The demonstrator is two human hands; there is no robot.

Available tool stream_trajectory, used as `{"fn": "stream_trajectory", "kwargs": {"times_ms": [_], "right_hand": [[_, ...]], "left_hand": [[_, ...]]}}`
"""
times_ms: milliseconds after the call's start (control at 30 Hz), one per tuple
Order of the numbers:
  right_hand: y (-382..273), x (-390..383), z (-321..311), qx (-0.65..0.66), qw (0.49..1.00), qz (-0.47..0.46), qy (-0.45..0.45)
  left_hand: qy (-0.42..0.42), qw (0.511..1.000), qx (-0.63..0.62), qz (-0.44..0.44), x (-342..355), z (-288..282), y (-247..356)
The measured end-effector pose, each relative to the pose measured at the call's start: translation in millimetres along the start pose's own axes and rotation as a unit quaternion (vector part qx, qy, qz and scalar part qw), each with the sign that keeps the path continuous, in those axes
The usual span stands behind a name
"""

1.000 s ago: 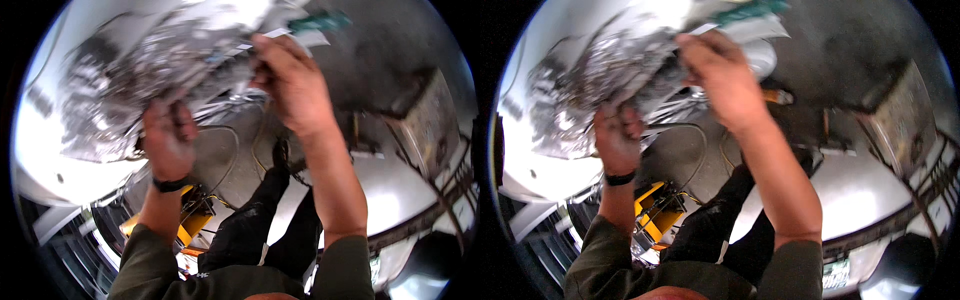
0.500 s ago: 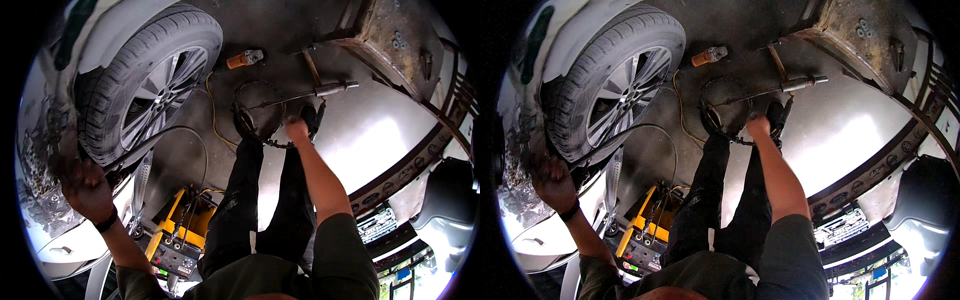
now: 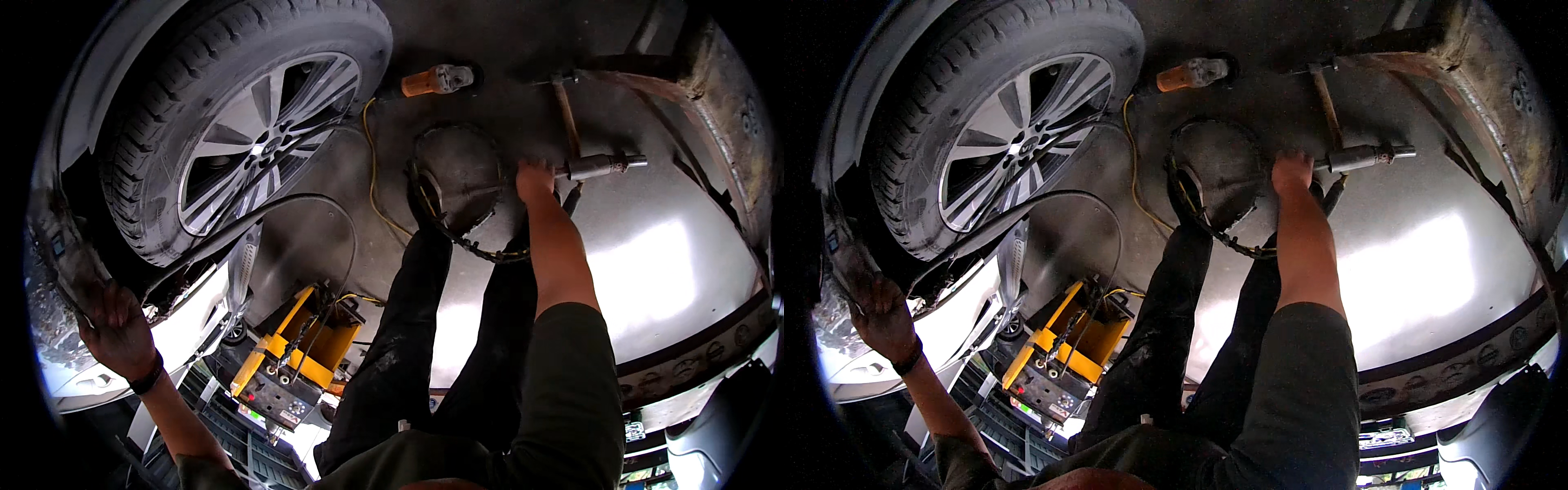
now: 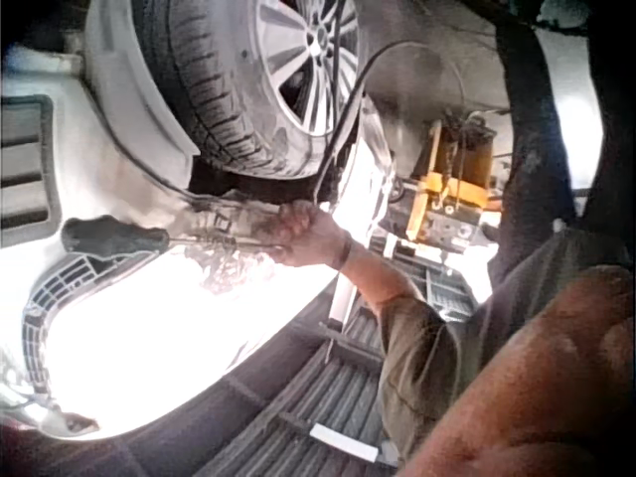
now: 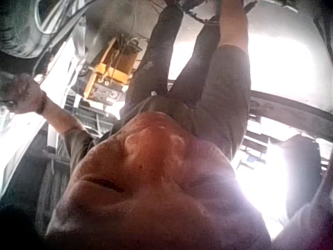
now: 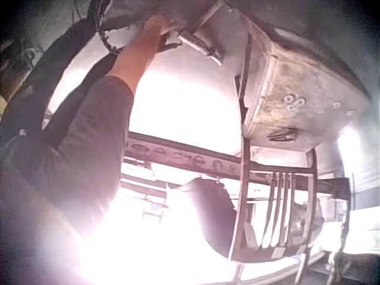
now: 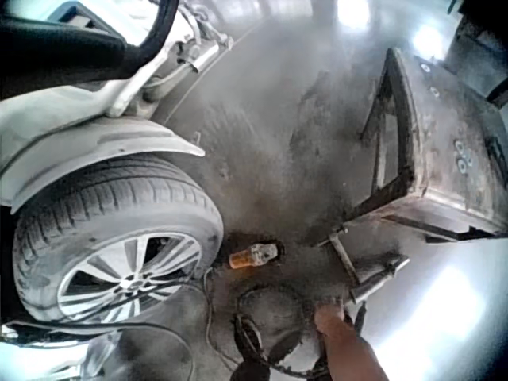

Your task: The person welds metal rings onto a car fender using a spot welding gun, passes a metal rod through the rings to pull out dents with a slide hammer, and taps the panel with a hammer.

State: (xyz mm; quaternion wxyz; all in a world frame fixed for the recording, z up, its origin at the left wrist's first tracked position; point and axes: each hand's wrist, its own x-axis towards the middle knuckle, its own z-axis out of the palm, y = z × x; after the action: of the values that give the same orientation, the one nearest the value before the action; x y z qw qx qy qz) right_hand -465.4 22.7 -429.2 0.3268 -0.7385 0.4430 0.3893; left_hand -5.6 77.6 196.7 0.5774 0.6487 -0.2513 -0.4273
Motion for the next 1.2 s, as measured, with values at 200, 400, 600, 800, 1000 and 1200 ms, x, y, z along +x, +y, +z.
{"fn": "stream_trajectory", "kwargs": {"times_ms": [200, 400, 600, 800, 1000, 1200], "right_hand": [[45, -84, -50, -0.036, 0.991, -0.123, -0.024], [71, -191, -142, 0.113, 0.980, -0.161, 0.005], [40, -325, -219, 0.289, 0.929, -0.201, 0.115], [-37, -450, -304, 0.699, 0.697, -0.134, -0.086], [-135, -541, -407, 0.540, 0.782, -0.293, 0.105], [-195, -619, -516, 0.634, 0.685, -0.357, 0.010]], "left_hand": [[0.026, 0.996, -0.081, -0.017, 6, 5, -10], [0.108, 0.990, -0.084, 0.025, -1, -11, -17], [0.227, 0.958, -0.170, -0.050, 4, 42, -27], [0.228, 0.953, -0.194, -0.049, -3, 58, -10], [0.231, 0.938, -0.242, -0.095, -2, 67, 14], [0.217, 0.952, -0.193, -0.095, -3, 54, -6]]}}
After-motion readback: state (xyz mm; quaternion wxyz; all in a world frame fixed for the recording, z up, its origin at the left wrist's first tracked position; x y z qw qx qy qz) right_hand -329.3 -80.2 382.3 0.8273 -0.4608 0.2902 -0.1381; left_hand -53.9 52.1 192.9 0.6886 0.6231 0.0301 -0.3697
